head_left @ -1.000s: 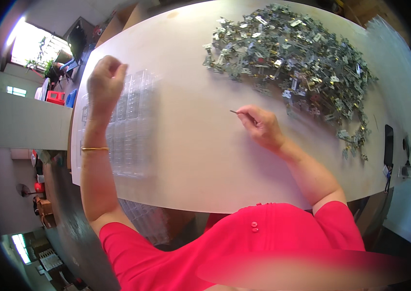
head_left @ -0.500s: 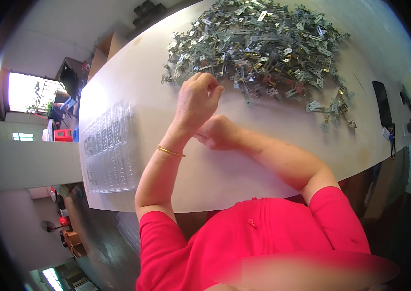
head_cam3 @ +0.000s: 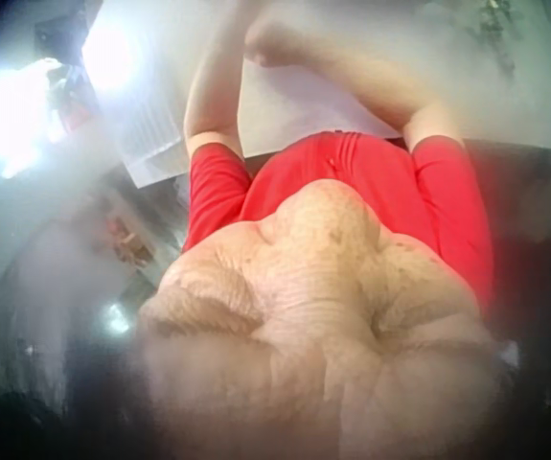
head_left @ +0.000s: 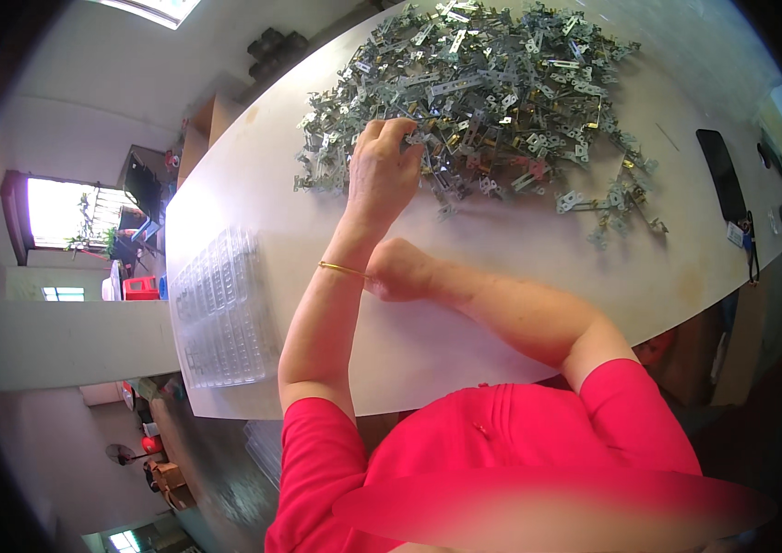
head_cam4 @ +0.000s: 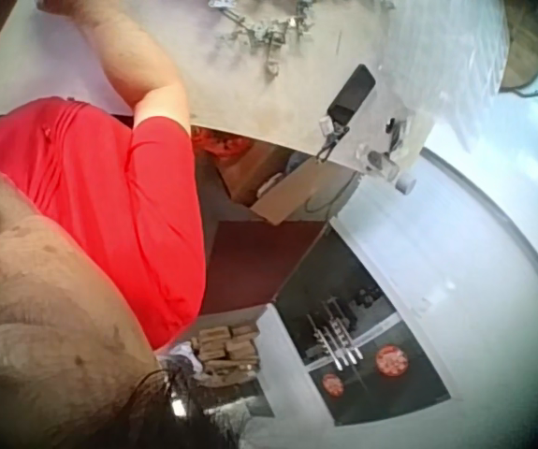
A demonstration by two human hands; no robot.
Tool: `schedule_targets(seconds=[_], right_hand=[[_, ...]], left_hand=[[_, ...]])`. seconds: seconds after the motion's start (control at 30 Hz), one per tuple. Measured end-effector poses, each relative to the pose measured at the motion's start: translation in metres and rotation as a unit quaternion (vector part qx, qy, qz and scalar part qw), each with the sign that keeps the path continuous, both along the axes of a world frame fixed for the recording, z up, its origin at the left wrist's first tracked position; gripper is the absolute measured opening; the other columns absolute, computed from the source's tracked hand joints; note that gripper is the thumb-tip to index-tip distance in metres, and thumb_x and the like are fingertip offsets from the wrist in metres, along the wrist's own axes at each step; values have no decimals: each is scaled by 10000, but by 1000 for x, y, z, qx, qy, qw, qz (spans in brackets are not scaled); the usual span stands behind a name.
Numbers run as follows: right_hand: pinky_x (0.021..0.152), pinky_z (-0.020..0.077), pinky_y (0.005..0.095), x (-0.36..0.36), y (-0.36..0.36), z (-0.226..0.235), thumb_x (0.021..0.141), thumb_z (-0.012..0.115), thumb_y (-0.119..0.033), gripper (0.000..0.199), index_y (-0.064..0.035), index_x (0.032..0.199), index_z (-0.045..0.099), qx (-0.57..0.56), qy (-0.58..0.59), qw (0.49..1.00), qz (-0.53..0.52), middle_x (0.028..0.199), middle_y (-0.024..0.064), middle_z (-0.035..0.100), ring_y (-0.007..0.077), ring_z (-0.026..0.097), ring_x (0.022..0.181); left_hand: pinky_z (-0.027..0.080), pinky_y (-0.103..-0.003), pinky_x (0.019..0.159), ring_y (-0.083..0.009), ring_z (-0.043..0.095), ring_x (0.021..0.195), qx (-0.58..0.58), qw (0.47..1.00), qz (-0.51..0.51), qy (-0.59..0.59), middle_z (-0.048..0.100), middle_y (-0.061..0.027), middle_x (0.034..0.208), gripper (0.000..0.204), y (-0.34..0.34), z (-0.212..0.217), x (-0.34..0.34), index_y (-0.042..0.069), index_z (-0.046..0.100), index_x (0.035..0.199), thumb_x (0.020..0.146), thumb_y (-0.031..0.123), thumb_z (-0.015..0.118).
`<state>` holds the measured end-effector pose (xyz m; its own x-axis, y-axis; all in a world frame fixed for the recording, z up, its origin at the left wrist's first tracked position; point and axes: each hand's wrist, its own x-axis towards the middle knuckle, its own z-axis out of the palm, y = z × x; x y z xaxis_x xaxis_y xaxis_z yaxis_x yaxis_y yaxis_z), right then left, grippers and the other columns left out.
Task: The person assembles metal components by hand, picking up a metal bracket and a pin, joining them together, and then placing the completed assembly into a plastic tray. This process is repeated for several pieces, occasionally moving the tray to reach empty slots.
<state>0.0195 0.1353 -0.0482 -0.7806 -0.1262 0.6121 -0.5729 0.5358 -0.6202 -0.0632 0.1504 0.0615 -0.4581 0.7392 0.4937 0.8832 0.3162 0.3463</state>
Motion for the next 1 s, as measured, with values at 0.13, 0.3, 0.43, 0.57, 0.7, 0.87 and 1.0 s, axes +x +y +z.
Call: schedule_targets(seconds=[0.13, 0.3, 0.43, 0.57, 0.7, 0.87, 1.0], right_hand=[[653, 532, 453, 1, -1, 6, 841, 623, -121, 59, -69, 866, 616, -20, -6, 1000, 3, 755, 135, 649, 358, 655, 719], [649, 528, 447, 4, 1, 9, 848, 614, -109, 51, -81, 890, 619, -18, -13, 1000, -1, 758, 124, 651, 348, 658, 723], [646, 526, 448, 4, 2, 10, 856, 611, -107, 56, -88, 908, 625, -29, -18, 999, -8, 765, 119, 656, 347, 659, 724], [645, 530, 449, 5, 1, 17, 867, 605, -114, 74, -103, 932, 637, -21, -14, 1000, 6, 777, 112, 663, 343, 661, 726], [638, 533, 450, 3, 2, 11, 872, 595, -117, 97, -118, 960, 638, -6, -18, 1000, -9, 780, 111, 665, 338, 664, 728], [631, 532, 456, 3, 1, 11, 870, 600, -140, 68, -105, 922, 626, 14, -16, 1000, -8, 789, 129, 670, 344, 666, 720], [639, 532, 460, 0, -2, 2, 862, 608, -162, 75, -89, 877, 613, 14, -32, 999, -7, 789, 142, 673, 353, 664, 713]], left_hand=[[521, -342, 733, -253, 642, 830, -25, 999, -23, -28, 642, -117, 960, 192, 0, -2, -7, 49, 678, 1013, 826, 82, 706], [515, -333, 718, -241, 644, 807, -29, 995, -56, -84, 643, -104, 912, 142, -6, 8, -3, 42, 676, 963, 827, 72, 705], [492, -411, 813, -310, 621, 899, -34, 993, -61, -97, 648, -109, 875, 85, -5, 17, 6, 54, 674, 897, 820, 84, 696], [480, -423, 815, -316, 623, 871, -68, 993, -9, -93, 649, -105, 867, 138, -8, 14, -4, 55, 683, 881, 825, 174, 726], [505, -388, 767, -289, 656, 829, -95, 995, 23, 5, 672, -114, 877, 172, 8, 34, 8, 38, 692, 905, 839, 193, 729], [448, -439, 902, -329, 613, 992, -20, 991, -37, 124, 653, -136, 997, 249, 42, 36, 1, 46, 646, 1007, 846, 225, 712], [453, -430, 930, -330, 612, 1068, -80, 985, -39, 145, 662, -140, 1100, 276, 72, 32, 1, 48, 647, 1080, 832, 156, 705]])
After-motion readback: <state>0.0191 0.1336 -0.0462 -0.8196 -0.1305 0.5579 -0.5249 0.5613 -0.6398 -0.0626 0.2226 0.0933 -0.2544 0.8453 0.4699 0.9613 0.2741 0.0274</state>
